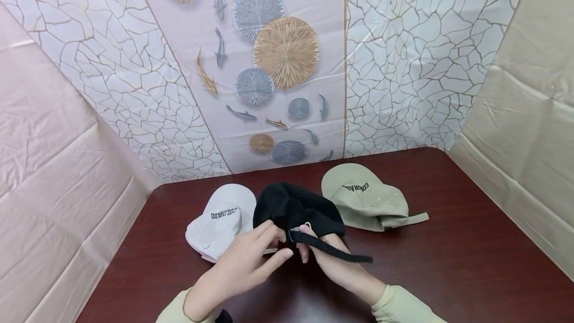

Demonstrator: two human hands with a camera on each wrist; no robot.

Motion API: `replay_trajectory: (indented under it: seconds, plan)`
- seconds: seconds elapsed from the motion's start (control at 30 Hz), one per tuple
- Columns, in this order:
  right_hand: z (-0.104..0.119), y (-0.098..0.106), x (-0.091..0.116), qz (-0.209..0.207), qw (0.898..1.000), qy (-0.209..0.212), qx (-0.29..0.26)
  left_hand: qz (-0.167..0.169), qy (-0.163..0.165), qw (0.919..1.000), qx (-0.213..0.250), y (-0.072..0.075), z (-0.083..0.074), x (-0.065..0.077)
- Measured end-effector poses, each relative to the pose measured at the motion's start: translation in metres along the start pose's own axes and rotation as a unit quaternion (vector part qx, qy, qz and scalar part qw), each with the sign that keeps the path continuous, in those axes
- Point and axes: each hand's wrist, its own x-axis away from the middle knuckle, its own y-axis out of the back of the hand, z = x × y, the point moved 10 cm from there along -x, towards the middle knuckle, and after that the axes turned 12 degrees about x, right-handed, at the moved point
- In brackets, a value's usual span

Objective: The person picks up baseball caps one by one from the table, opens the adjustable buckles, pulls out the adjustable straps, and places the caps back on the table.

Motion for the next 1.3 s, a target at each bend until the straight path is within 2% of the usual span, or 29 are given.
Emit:
replay_trajectory:
  seconds: [0.07,0.13,0.3,0.43,0.53,0.63,0.8,1.03,1.13,1.23,1.3]
  plan:
    - [0.001,0.002,0.000,-0.017,1.000,0.010,-0.009,-0.008,-0.032,0.9983,-0.048,-0.002,-0.003,0.001]
    - [0.004,0.003,0.001,-0.029,0.999,0.027,-0.012,-0.019,-0.063,0.9930,-0.098,-0.003,-0.007,0.001]
    - [0.005,-0.002,0.001,-0.008,0.998,0.026,-0.050,-0.055,-0.123,0.9684,-0.210,-0.004,-0.018,0.000]
    - [-0.003,-0.009,0.003,0.021,0.994,-0.016,-0.101,-0.071,-0.151,0.9536,-0.251,-0.004,-0.026,-0.001]
    - [-0.009,-0.011,0.005,0.029,0.993,-0.042,-0.103,-0.080,-0.167,0.9478,-0.259,-0.005,-0.031,0.000]
    - [-0.010,-0.008,0.007,0.016,0.994,-0.032,-0.099,-0.086,-0.174,0.9460,-0.259,-0.004,-0.033,0.000]
    - [0.002,0.000,0.007,0.001,0.992,0.030,-0.125,-0.087,-0.168,0.9511,-0.244,-0.002,-0.033,0.002]
    - [0.023,0.012,0.005,0.003,0.974,0.139,-0.178,-0.070,-0.138,0.9645,-0.214,-0.002,-0.021,0.008]
    - [0.025,0.013,0.005,0.006,0.971,0.156,-0.182,-0.067,-0.126,0.9674,-0.209,-0.003,-0.019,0.007]
    - [0.024,0.009,0.005,0.009,0.973,0.150,-0.174,-0.081,-0.133,0.9637,-0.217,-0.001,-0.023,0.005]
    - [0.024,0.004,0.005,0.016,0.978,0.140,-0.156,-0.097,-0.144,0.9580,-0.228,0.001,-0.028,0.003]
